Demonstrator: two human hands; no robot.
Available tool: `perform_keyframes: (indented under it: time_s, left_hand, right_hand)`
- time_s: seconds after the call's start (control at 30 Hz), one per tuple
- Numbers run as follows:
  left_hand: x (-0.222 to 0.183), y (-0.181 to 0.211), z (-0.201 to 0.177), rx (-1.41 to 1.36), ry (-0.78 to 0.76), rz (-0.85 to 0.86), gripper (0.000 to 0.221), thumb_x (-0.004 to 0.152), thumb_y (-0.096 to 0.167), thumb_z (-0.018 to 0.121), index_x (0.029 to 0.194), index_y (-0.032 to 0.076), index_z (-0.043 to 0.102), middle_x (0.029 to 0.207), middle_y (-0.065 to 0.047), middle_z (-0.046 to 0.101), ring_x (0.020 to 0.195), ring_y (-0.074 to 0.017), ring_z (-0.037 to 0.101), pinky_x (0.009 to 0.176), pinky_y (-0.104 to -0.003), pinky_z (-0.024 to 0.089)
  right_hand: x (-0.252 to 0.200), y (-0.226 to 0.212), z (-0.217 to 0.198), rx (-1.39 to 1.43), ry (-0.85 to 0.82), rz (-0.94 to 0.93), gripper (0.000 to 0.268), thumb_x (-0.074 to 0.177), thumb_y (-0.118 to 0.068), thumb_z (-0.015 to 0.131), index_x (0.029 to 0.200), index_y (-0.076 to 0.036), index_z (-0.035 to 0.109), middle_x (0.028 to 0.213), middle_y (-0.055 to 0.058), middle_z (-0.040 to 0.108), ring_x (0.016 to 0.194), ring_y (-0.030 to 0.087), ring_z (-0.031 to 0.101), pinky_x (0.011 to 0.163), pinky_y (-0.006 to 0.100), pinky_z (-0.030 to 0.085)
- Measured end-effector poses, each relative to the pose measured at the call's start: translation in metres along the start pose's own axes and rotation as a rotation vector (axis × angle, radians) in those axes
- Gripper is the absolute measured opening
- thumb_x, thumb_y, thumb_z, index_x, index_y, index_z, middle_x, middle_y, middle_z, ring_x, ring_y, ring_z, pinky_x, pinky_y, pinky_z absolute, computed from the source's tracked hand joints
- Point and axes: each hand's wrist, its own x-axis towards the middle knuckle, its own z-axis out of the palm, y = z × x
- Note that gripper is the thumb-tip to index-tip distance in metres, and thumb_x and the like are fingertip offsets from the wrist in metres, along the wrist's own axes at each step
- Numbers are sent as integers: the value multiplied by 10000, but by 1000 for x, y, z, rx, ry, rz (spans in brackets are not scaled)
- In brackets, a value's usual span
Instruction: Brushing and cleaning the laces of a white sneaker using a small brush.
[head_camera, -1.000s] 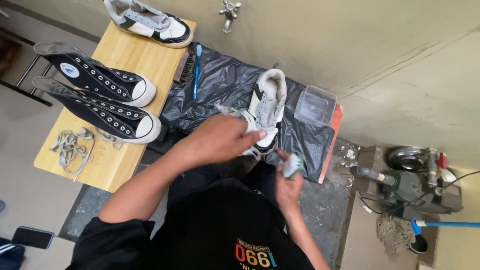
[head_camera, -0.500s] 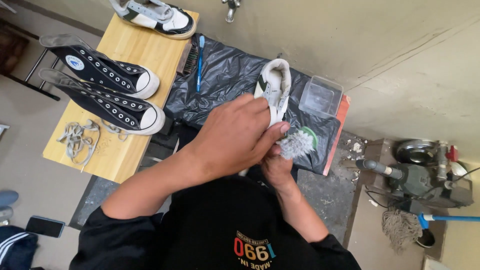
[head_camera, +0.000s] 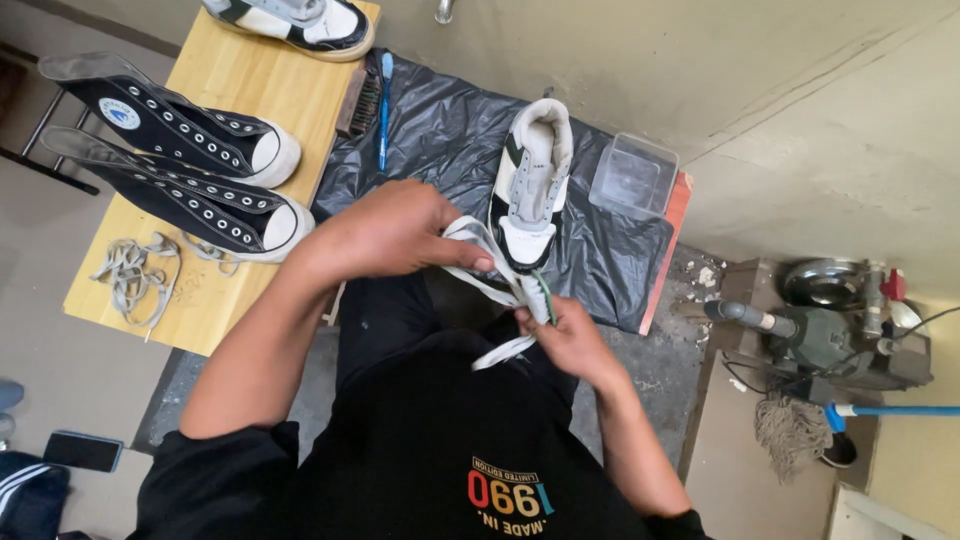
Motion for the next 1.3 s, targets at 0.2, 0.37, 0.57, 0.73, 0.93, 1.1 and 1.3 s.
perform_keyframes:
  time_s: [0.2, 0.37, 0.57, 0.73, 0.93, 1.1, 1.3]
  left_hand:
    - [48, -95, 70, -738, -85, -46, 263, 977, 309, 683, 843, 84, 656, 778, -24, 726, 730, -108, 730, 642, -217, 612]
    - [83, -119, 117, -1193, 193, -102, 303, 1016, 354, 660, 984, 57, 608, 1021, -95, 715, 707, -164, 765, 607, -242, 661]
    - [96, -97, 131, -1467, 387, -145, 279, 983, 321, 712, 888, 116, 549, 758, -50, 581, 499, -102, 545, 430, -198, 487]
    - [153, -112, 122, -651, 513, -152, 558, 873, 679, 761, 805, 142, 627, 681, -62, 662, 605, -205, 692, 537, -308, 542]
    - [154, -49, 70, -29, 256, -400, 834, 811, 798, 543, 1104, 42, 740, 1154, -246, 741, 1169, -436, 686, 955, -564, 536]
    - [201, -72, 91, 245, 353, -221, 505, 886, 522, 580, 882, 60, 785, 876, -179, 769, 897, -390, 752, 811, -497, 587]
    - [239, -99, 88, 319, 336, -167, 426, 892, 330, 487, 901, 36, 796, 866, -194, 772, 899, -409, 757, 782, -564, 601]
  right_hand:
    - [3, 8, -69, -328, 129, 144, 149, 965, -102, 662, 870, 11, 680, 693, 101, 677, 701, 182, 558, 674, 376, 478]
    - [14, -4, -56, -437, 121, 172, 204, 917, -182, 728, 1042, -20, 719, 858, 184, 742, 847, 309, 650, 748, 437, 506]
    - [46, 48, -33, -874, 261, 322, 363, 807, -304, 753, 1166, -269, 707, 885, 137, 761, 920, 418, 728, 803, 510, 563]
    - [84, 54, -36, -786, 557, 339, 454, 841, -242, 636, 1296, -251, 641, 949, 235, 740, 997, 492, 691, 899, 585, 522]
    - [123, 51, -40, -807, 574, 558, 394, 847, -486, 606, 1144, -254, 720, 963, 179, 757, 1020, 449, 704, 899, 579, 552]
    - [127, 1, -32, -782, 566, 385, 482, 840, -468, 690, 1170, -119, 735, 944, 239, 734, 987, 520, 687, 846, 625, 540]
    - [148, 0, -41, -853, 434, 433, 367, 811, -422, 626, 929, -100, 756, 861, 258, 721, 945, 543, 678, 819, 634, 548]
